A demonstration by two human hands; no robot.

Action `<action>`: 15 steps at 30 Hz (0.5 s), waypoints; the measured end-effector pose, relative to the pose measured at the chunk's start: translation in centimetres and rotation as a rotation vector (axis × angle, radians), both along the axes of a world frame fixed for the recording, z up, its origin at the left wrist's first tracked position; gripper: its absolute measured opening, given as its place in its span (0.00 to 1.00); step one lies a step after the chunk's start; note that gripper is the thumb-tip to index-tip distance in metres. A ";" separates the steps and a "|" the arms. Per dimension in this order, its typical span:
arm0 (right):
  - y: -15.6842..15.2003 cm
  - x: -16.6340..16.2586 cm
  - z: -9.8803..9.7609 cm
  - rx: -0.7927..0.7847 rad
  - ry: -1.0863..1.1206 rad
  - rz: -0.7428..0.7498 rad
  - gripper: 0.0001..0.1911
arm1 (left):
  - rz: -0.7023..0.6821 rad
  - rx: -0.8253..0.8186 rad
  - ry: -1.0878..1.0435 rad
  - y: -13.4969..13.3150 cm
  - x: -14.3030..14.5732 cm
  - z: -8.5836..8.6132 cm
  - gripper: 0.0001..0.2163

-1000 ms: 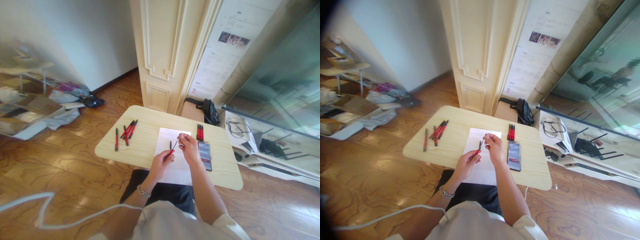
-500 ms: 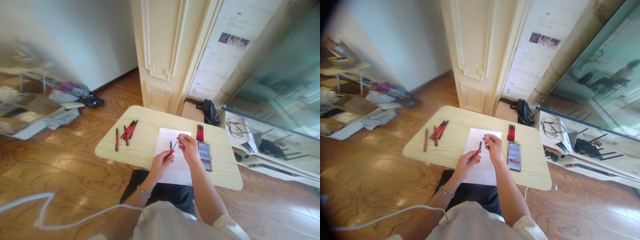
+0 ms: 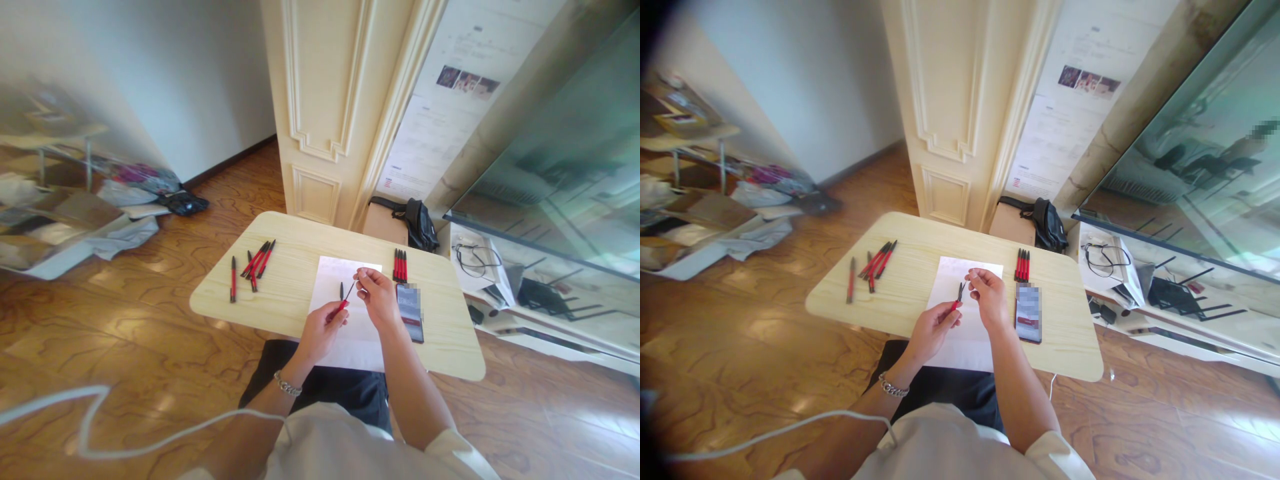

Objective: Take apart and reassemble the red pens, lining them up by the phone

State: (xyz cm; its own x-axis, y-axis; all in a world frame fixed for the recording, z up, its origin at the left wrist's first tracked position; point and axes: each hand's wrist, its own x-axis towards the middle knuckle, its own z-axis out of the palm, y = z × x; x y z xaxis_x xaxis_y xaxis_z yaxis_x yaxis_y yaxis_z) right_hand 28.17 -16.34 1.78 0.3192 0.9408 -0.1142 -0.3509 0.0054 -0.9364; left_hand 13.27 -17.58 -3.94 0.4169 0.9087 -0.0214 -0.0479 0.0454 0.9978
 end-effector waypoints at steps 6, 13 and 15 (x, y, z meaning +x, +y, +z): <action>0.1 0.0 0.0 -0.005 0.008 -0.008 0.13 | -0.008 0.008 0.009 0.0 0.0 -0.1 0.19; 0.0 0.0 -0.1 0.010 -0.011 -0.002 0.13 | -0.012 0.004 0.009 0.1 0.0 -0.1 0.18; 0.0 0.0 -0.3 0.018 -0.052 0.003 0.13 | -0.014 -0.002 0.002 0.1 0.0 -0.2 0.18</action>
